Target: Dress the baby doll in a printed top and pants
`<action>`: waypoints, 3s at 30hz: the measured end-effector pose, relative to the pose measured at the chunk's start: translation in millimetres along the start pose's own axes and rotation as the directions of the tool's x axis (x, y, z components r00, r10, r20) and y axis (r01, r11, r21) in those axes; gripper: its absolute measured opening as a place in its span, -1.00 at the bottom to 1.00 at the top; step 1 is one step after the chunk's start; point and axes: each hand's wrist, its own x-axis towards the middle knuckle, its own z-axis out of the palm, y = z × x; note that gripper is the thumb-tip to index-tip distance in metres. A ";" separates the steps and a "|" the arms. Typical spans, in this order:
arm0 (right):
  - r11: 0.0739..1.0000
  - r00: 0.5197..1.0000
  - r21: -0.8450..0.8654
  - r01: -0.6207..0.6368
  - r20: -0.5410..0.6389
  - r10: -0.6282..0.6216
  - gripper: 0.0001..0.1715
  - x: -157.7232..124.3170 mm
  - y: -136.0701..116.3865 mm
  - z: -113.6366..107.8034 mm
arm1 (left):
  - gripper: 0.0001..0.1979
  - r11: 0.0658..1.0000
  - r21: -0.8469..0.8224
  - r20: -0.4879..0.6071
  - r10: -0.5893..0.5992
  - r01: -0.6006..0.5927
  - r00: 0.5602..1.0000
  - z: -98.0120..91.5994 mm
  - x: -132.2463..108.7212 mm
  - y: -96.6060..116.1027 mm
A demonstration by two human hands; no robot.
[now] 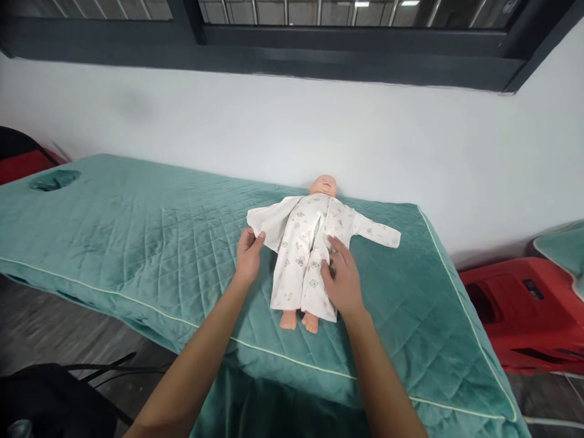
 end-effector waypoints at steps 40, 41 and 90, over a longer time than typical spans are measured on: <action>0.858 0.855 0.110 -0.502 -0.083 0.512 -0.64 143.7 41.9 37.6 | -0.72 0.904 -0.091 0.263 -0.383 0.418 0.885 95.8 117.0 29.4; 0.844 0.844 0.128 -0.520 -0.076 0.531 -0.64 143.9 43.2 36.8 | -0.71 0.911 -0.047 0.281 -0.382 0.410 0.880 98.8 120.5 28.8; 0.847 0.962 0.462 -0.262 0.050 0.270 -0.71 145.8 62.5 40.9 | -0.92 0.978 -0.115 0.370 -0.121 0.174 0.921 118.0 138.5 28.6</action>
